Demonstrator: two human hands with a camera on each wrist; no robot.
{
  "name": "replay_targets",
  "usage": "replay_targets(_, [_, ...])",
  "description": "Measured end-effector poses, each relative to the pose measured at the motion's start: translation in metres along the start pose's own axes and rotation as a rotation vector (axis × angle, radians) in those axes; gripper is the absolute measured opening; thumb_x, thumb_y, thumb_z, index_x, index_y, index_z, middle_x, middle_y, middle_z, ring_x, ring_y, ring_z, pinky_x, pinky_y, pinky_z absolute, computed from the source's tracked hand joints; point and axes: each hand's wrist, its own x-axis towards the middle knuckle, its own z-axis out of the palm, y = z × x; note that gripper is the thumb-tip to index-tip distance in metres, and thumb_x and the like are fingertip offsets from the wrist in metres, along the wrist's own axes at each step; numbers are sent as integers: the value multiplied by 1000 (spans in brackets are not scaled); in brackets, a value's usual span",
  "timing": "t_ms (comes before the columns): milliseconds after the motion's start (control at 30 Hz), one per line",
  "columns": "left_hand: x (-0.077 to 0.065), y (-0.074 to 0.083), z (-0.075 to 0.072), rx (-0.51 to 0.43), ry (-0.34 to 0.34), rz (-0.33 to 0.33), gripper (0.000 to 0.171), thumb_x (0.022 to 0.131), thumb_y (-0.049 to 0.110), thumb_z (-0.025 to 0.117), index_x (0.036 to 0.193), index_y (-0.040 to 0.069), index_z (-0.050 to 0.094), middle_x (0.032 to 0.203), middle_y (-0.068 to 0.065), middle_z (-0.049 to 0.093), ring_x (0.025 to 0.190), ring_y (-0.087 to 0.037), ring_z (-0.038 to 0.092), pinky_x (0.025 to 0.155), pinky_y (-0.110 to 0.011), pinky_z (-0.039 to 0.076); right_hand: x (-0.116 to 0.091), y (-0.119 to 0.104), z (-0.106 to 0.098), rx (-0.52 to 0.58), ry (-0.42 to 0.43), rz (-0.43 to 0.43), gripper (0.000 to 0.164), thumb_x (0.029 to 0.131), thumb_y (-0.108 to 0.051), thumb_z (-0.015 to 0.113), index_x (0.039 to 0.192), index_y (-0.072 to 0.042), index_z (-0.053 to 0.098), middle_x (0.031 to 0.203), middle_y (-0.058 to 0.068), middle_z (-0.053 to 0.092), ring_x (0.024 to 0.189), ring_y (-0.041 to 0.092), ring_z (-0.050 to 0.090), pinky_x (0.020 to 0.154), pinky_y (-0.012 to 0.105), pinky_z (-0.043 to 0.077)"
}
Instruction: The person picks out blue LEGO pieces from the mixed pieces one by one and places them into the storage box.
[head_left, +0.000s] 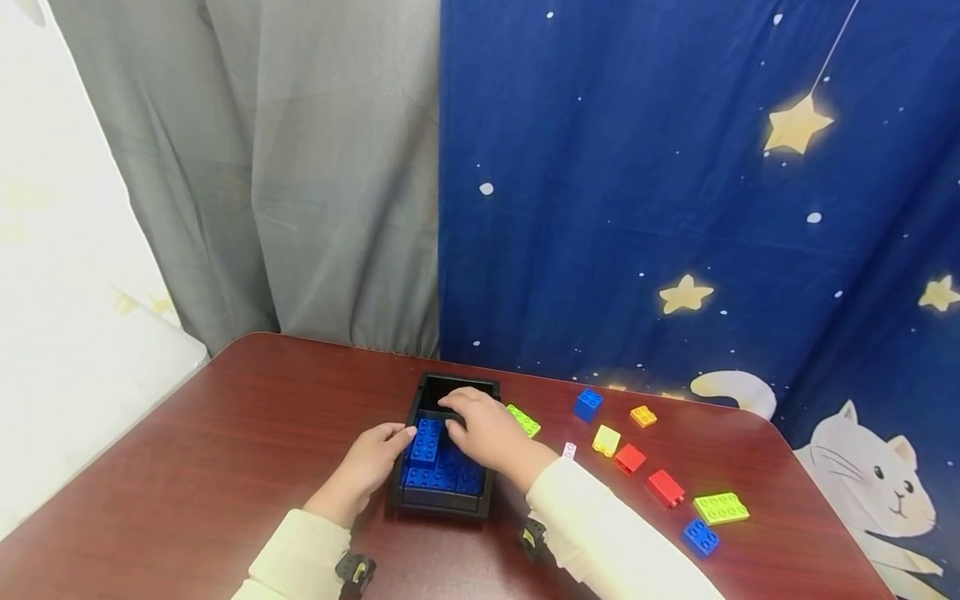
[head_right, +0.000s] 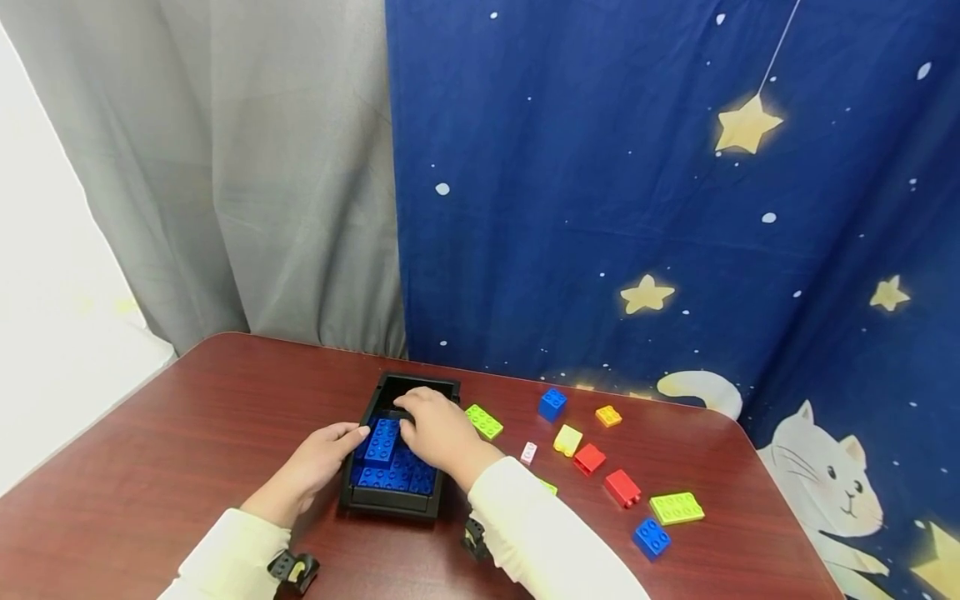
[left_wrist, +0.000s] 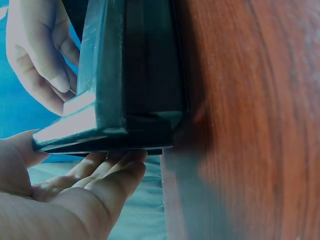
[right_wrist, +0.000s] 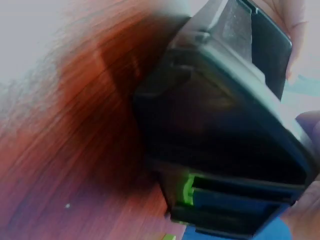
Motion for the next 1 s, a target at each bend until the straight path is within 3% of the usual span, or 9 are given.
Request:
replay_targets(267, [0, 0, 0, 10, -1, -5, 49, 102, 27, 46, 132, -10, 48, 132, -30, 51, 125, -45, 46, 103, -60, 37, -11, 16, -6, -29, 103, -20, 40, 91, -22, 65, 129, -13, 61, 136, 7, 55, 128, 24, 49, 104, 42, 44])
replay_targets(567, [0, 1, -1, 16, -4, -14, 50, 102, 27, 45, 135, -11, 44, 138, -32, 45, 130, -47, 40, 106, -60, 33, -22, 47, -13, -39, 213, 75, 44, 87, -19, 71, 129, -11, 61, 138, 10, 52, 132, 28, 44, 103, 43, 45])
replay_targets(1000, [-1, 1, 0, 14, 5, -11, 48, 102, 25, 46, 134, -11, 46, 137, -32, 46, 129, -47, 40, 106, -60, 33, -33, 88, -19, -78, 263, 262, 44, 87, -15, 70, 129, -6, 60, 139, 16, 50, 133, 34, 42, 101, 50, 44])
